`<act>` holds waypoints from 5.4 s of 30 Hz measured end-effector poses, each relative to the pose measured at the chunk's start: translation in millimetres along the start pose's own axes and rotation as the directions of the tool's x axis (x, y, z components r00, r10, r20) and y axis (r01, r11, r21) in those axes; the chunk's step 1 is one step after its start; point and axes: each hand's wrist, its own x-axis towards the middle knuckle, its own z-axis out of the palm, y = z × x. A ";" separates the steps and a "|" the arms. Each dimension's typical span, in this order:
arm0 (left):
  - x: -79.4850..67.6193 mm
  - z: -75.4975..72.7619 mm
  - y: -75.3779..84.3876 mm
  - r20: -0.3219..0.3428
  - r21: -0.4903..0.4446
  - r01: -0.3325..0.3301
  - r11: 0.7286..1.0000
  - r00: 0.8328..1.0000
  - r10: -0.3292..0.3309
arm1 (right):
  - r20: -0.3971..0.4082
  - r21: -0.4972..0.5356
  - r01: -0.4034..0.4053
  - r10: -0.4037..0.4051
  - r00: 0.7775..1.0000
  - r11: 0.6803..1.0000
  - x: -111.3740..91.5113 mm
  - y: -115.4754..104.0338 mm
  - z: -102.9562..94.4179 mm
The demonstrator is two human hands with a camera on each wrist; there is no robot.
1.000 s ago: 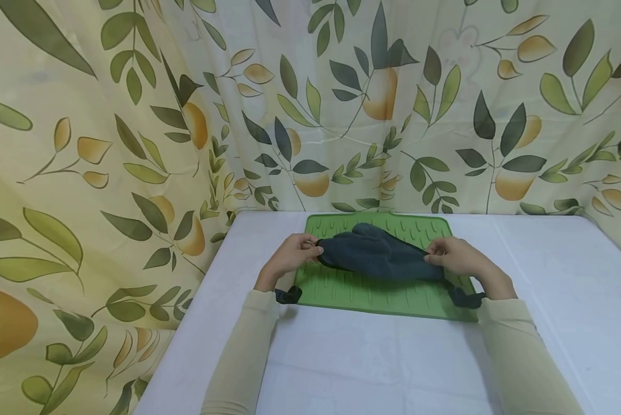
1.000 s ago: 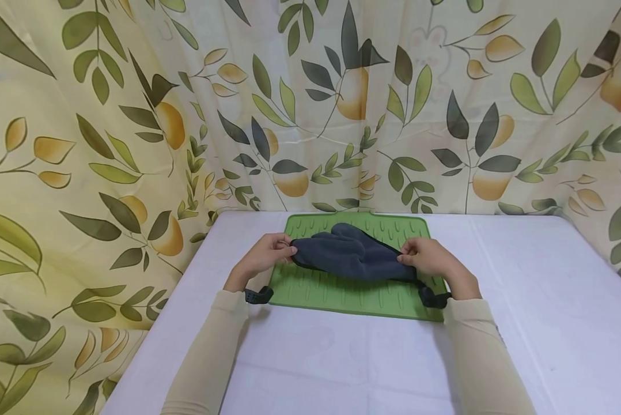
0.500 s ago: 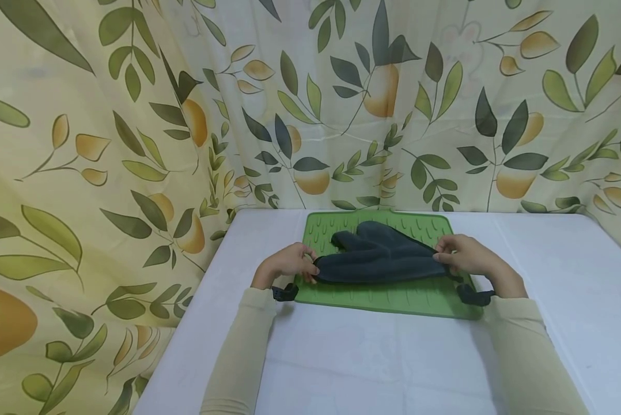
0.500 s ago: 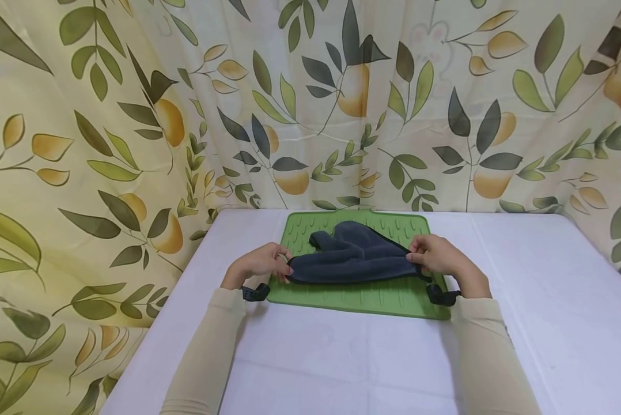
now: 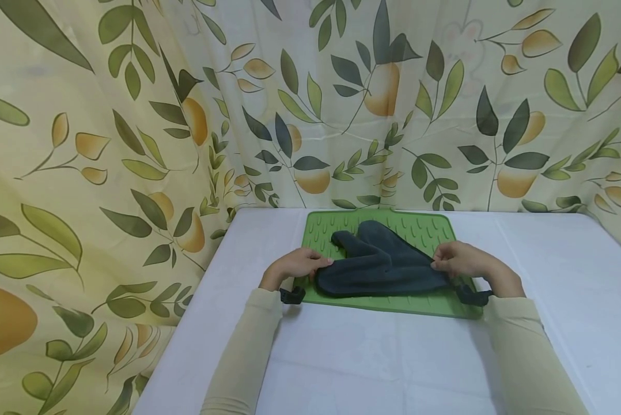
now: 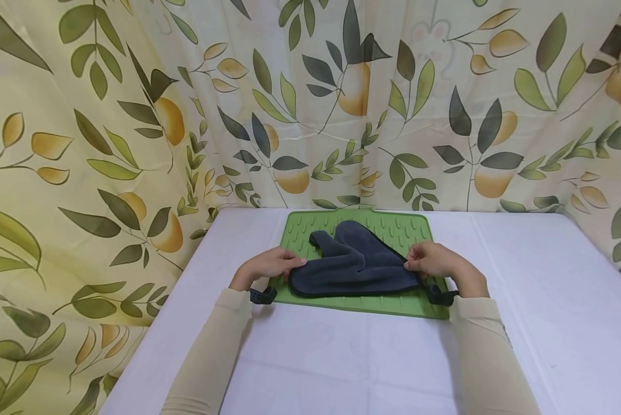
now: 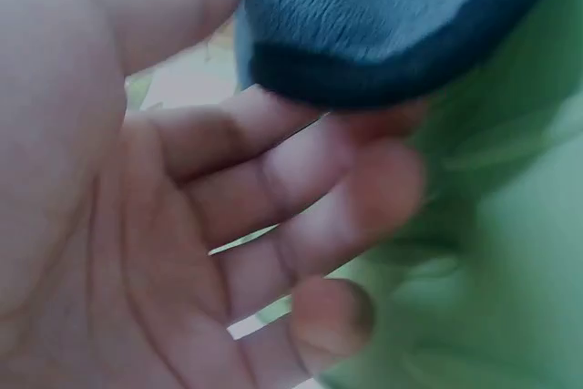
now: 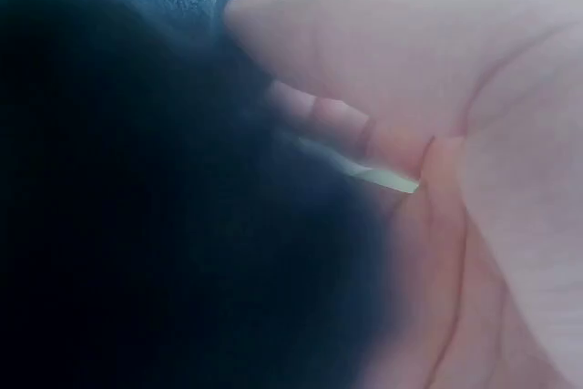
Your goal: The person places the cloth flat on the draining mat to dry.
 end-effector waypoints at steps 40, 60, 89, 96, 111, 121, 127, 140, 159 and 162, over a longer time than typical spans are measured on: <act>-19.4 -23.3 -13.5 0.020 -0.069 0.114 0.991 0.993 -0.113 | 0.142 0.052 -0.032 0.024 0.990 0.998 -2.1 -3.3 2.9; 30.8 -30.7 1.4 -0.367 0.202 0.064 0.977 0.930 0.015 | -0.131 -0.066 0.065 -0.073 0.989 0.996 42.1 -35.5 -8.4; 88.8 -2.1 16.9 -0.351 0.178 0.117 0.977 0.935 -0.048 | -0.229 0.063 -0.076 0.089 0.969 0.995 105.9 -25.8 16.9; 90.7 -0.1 20.0 -0.360 0.276 0.114 0.954 0.933 -0.008 | -0.269 0.115 -0.058 0.088 0.959 0.992 94.5 -31.1 2.5; 88.6 -1.1 16.9 -0.329 0.261 0.158 0.952 0.942 -0.066 | -0.214 0.129 -0.075 0.101 0.972 0.989 75.4 -24.1 -10.6; 86.7 -7.9 21.5 -0.317 0.271 0.152 0.950 0.946 -0.060 | -0.221 0.130 -0.072 0.100 0.970 0.989 65.5 -21.1 -16.9; 81.3 -18.2 24.2 -0.436 0.248 0.125 0.961 0.900 -0.005 | -0.235 0.161 -0.093 0.130 0.963 0.983 56.1 -20.1 -24.6; 81.9 -28.7 26.8 -0.591 0.007 0.017 1.000 0.806 -0.010 | -0.260 0.217 -0.126 0.182 0.948 0.968 49.5 -7.2 -28.1; 91.0 -16.9 11.7 -0.508 0.009 0.137 0.991 0.854 -0.113 | -0.287 0.197 -0.164 0.217 0.933 0.967 53.8 8.0 -18.2; 89.4 -21.7 15.5 -0.551 -0.009 0.135 0.991 0.826 -0.117 | -0.327 0.213 -0.145 0.211 0.921 0.966 54.5 6.5 -21.3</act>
